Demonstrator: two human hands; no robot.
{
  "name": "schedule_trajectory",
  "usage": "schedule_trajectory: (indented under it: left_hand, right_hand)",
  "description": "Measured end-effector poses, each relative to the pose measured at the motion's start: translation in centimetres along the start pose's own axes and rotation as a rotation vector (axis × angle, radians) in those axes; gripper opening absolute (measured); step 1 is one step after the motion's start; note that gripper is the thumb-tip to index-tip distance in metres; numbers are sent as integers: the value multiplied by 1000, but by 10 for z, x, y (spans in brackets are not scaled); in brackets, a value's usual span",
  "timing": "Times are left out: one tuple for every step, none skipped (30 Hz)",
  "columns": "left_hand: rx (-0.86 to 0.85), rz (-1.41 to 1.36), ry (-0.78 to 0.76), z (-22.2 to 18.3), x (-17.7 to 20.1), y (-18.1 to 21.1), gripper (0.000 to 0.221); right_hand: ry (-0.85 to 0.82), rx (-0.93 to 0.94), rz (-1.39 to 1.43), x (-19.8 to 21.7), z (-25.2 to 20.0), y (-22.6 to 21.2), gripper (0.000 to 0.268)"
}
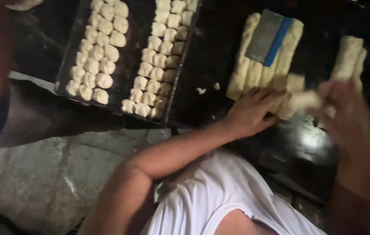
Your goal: Shaping pieces of dough into rolls and placing them into a baking tray.
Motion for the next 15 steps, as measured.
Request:
schedule_trajectory:
  left_hand:
    - [-5,-2,-4,9,-22,-9,63]
    - [-47,171,25,19,-42,-13,62]
    - [-90,344,57,31,-62,-16,63]
    - [-111,339,48,34,-62,-12,63]
    - [-180,388,-69,39,-72,-5,61]
    - [-258,435,-193,42,-82,2,60]
    - [-288,427,-210,40,-75,13,60]
    - [-233,132,-405,38,-81,15,60]
    - [-165,-155,-609,36,-89,19,60]
    - [-200,-176,-653,44,-85,38,60]
    - [-93,-341,-792,53,-86,48,59]
    - [29,-483,-921,57,-87,52,60]
    - [5,-483,-959,61,-115,43,60]
    - [174,-683,-1034,60,-143,25,51]
    - [356,-877,-1099,57,-168,8,43]
  right_hand:
    - [5,-5,-1,4,-27,-33,53]
    - [-19,-91,-94,6,-53,-63,47]
    - [-44,-178,-185,8,-80,-92,42]
    - [-26,-194,-187,18,-103,-78,42]
    - [-55,-235,38,24,-128,-59,38]
    - [-72,-279,269,26,-155,-42,35]
    - [-42,-298,271,29,-165,-32,35]
    - [163,-246,186,37,-187,-28,30]
    - [364,-192,93,45,-210,-24,27]
    - [396,-242,85,51,-225,-12,27]
    - [568,-207,-21,66,-245,-8,26]
    - [732,-150,-132,72,-262,0,27]
    - [760,-183,-143,63,-274,37,27]
    - [666,-352,-408,49,-276,73,28]
    - [552,-523,-665,34,-277,109,30]
Point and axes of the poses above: each hand's wrist, its own z-axis towards the middle knuckle, its own x-axis out of the back of the hand, y = z × x, the point moved 7 cm from there along z, towards the middle knuckle, and after that the axes turned 15 degrees about -y, right-handed, at the moved point
